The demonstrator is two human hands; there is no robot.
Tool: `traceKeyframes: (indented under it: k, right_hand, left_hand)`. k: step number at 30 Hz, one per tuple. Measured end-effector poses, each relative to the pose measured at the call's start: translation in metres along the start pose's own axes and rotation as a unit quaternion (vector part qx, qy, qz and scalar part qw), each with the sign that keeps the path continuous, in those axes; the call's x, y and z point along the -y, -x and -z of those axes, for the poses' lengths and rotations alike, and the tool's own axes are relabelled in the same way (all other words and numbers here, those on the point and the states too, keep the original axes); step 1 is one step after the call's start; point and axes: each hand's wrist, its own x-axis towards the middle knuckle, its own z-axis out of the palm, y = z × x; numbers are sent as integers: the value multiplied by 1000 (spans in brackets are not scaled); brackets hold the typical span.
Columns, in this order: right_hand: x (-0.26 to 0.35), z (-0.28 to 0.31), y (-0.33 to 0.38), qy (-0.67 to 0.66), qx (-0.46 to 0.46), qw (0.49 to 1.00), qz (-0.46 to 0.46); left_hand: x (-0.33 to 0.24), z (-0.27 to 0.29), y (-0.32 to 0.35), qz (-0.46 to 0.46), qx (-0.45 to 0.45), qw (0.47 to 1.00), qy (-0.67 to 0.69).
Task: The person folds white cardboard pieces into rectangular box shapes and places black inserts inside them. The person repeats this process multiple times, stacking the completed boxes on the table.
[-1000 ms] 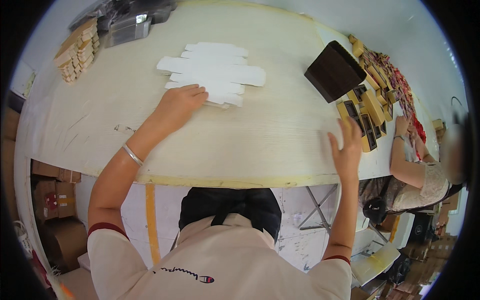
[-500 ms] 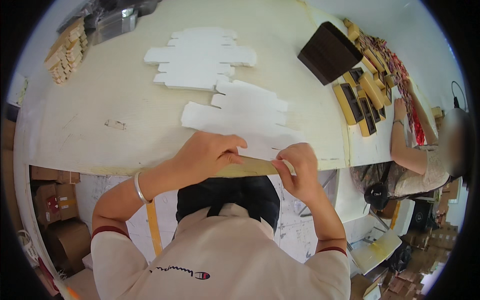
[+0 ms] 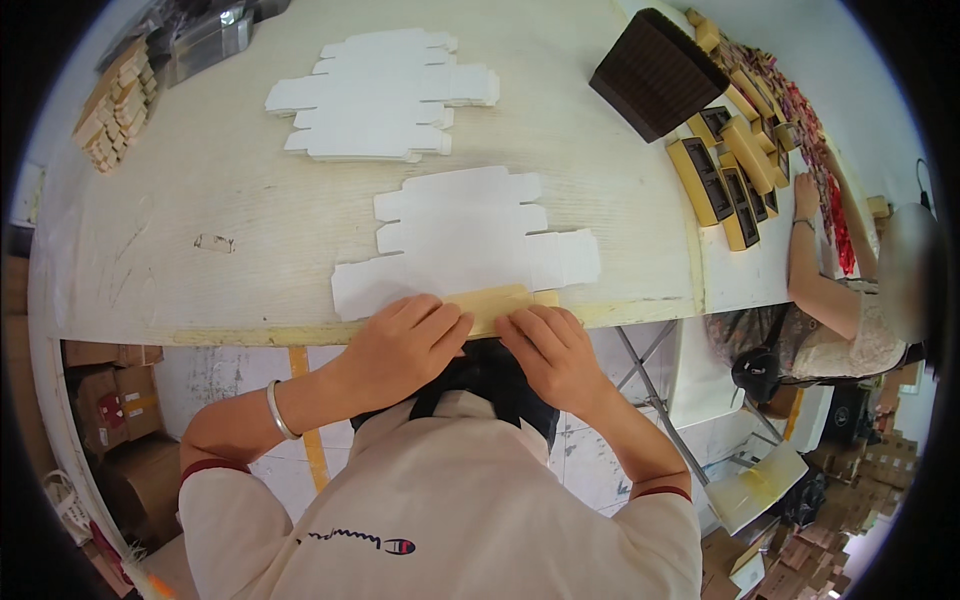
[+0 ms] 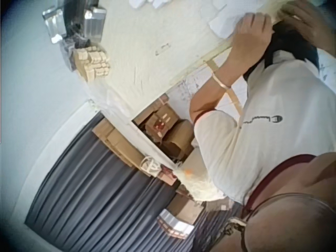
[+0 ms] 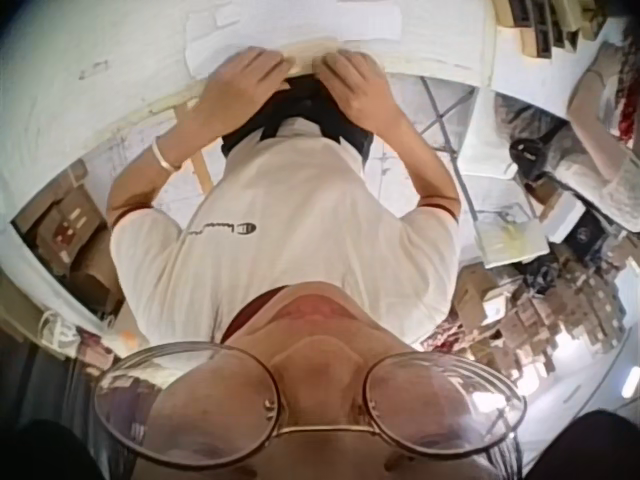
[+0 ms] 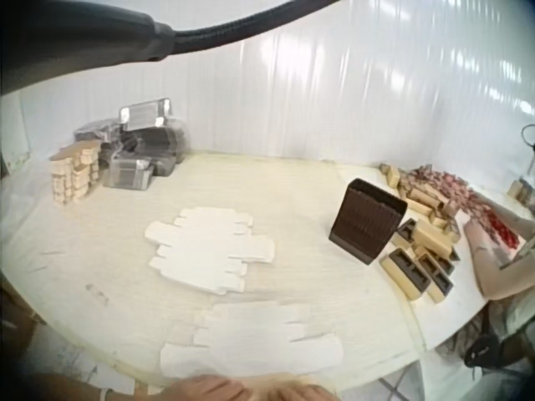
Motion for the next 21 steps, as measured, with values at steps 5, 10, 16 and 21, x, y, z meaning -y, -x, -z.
traceKeyframes:
  k: [5,10,16,21]
  right_hand:
    - [-2,3,-17,4,-6,1000,-22]
    - [-1,-3,-7,4,-28,1000,3]
    - [-9,8,-40,-145,62,973,-169]
    - [-15,19,-55,-248,84,928,-266]
  left_hand:
    - [0,4,-6,-6,-22,1000,-13]
    - [0,4,4,25,13,999,33]
    - [23,13,-28,72,27,995,62]
    - [17,15,-34,133,53,990,10]
